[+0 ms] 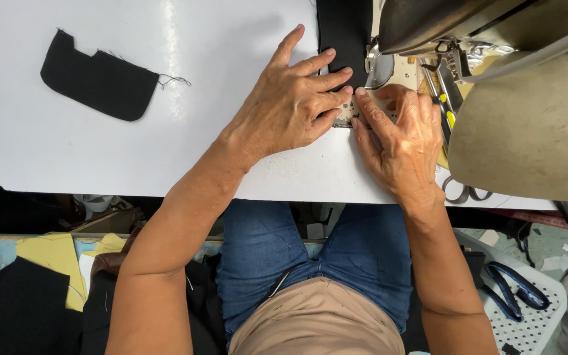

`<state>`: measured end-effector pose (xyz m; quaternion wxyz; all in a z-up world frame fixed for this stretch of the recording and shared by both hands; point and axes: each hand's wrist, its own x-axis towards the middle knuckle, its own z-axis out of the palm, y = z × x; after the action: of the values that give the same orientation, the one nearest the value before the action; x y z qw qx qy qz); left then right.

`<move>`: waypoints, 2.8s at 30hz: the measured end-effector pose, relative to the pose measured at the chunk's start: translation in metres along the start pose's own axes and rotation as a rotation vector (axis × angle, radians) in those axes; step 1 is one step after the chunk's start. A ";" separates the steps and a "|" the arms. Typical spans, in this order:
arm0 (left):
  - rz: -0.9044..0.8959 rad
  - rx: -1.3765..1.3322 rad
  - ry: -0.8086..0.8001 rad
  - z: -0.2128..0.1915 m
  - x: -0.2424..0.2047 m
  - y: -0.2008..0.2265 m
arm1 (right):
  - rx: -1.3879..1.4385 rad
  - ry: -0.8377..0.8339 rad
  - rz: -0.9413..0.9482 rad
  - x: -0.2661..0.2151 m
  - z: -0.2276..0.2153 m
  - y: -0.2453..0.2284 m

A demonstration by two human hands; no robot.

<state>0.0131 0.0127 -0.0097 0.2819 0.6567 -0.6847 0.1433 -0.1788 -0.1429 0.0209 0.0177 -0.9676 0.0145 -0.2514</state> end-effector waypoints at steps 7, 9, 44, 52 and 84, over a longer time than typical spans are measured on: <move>-0.028 0.081 -0.027 0.004 0.002 0.002 | -0.034 -0.028 -0.021 0.006 -0.003 0.009; -0.042 0.084 -0.034 0.003 0.003 0.004 | -0.042 -0.046 -0.020 0.007 -0.004 0.013; -0.103 0.316 0.088 0.047 0.008 0.000 | 0.080 0.117 -0.076 0.029 0.035 0.035; -0.150 0.306 0.129 0.045 0.017 -0.008 | 0.086 0.219 -0.087 0.026 0.045 0.039; 0.023 0.442 0.253 0.021 0.035 -0.024 | 0.060 0.251 -0.100 0.041 0.035 0.022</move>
<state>0.0333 -0.0299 -0.0107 0.2132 0.6714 -0.6034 0.3738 -0.1263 -0.1653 0.0095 0.0323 -0.9272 -0.0394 -0.3711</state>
